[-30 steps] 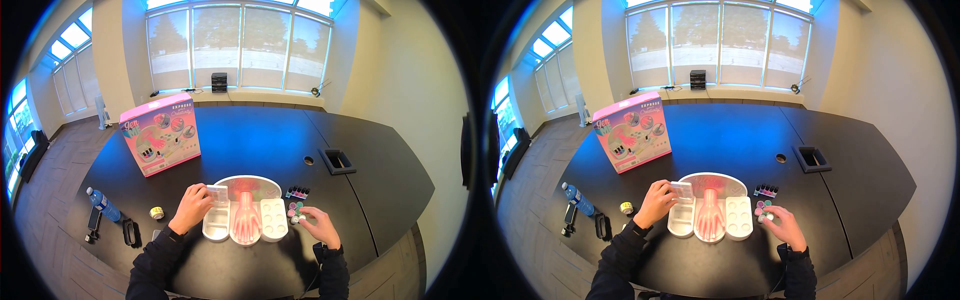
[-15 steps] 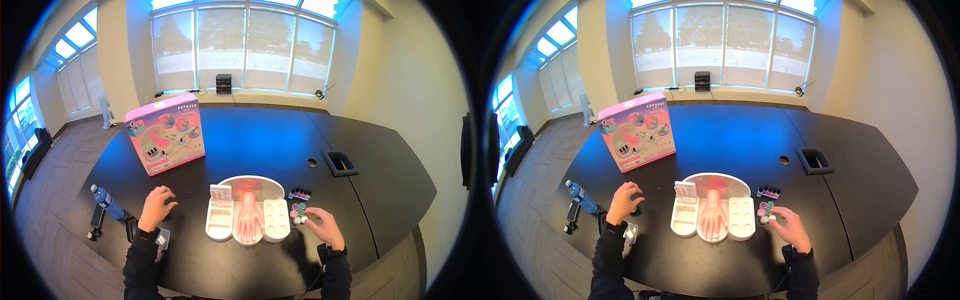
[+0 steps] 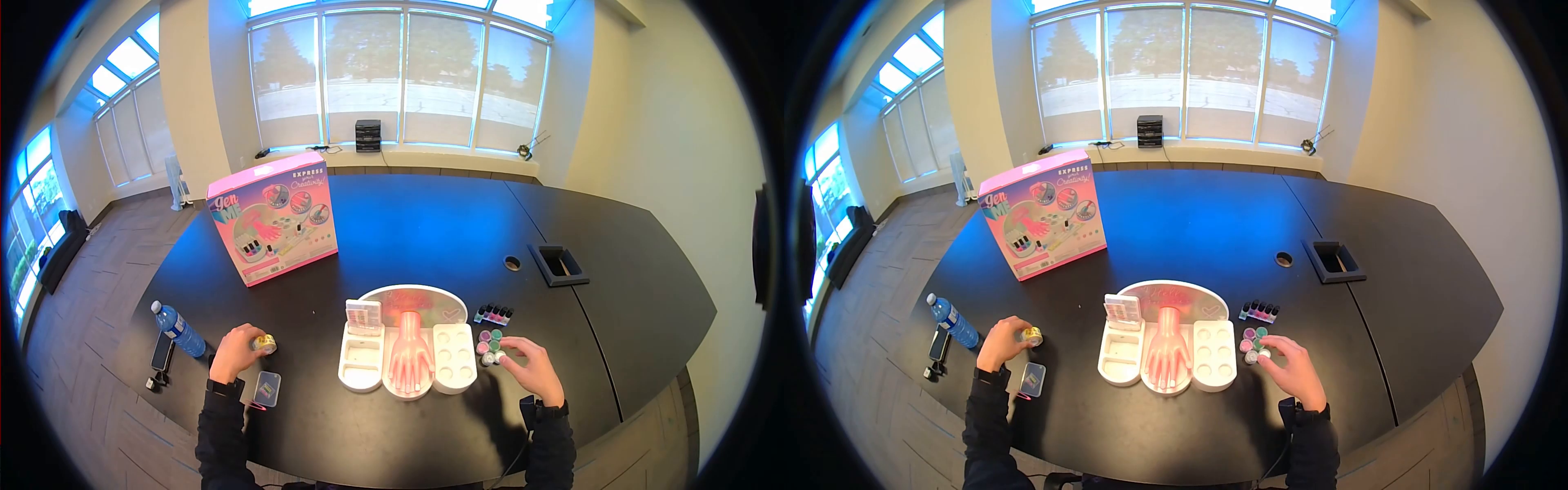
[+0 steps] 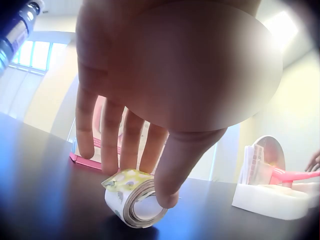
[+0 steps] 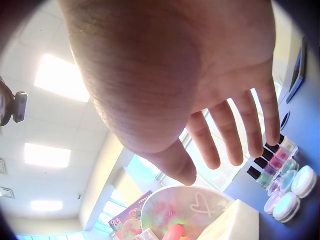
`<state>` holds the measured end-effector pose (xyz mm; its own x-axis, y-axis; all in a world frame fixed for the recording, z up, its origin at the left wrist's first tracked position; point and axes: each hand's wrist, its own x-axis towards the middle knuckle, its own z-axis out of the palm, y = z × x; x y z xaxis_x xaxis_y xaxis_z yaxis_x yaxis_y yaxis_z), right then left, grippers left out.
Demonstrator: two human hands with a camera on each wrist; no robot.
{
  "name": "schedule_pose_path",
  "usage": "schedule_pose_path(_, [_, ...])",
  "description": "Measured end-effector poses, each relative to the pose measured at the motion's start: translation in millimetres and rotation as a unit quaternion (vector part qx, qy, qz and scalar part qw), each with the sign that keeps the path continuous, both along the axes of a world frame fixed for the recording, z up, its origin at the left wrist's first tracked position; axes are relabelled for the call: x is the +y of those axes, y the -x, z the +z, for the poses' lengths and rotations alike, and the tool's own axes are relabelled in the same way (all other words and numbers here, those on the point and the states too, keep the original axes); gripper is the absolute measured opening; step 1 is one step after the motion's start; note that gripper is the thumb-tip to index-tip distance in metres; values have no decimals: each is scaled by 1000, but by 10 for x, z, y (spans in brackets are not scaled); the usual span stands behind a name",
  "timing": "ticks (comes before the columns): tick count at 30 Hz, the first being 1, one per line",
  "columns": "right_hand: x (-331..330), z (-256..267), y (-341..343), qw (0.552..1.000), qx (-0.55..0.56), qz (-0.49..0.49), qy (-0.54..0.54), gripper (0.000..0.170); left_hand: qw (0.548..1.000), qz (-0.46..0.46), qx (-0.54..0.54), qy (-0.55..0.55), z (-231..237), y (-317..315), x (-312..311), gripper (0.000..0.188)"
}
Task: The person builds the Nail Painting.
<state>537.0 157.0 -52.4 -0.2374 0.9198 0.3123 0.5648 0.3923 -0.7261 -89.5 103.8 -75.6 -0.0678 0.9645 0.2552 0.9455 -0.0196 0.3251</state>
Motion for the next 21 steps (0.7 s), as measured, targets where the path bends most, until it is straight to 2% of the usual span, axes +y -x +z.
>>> schedule_pose_path(8, [-23,7,-11,1000,-1,-6,4,33,1000,-5,-3,-13,8,-44,-13,31])
schedule_pose_path(21, [-37,32,-11,1000,-4,-5,2,32,990,-112,-12,-80,281,-608,26,29])
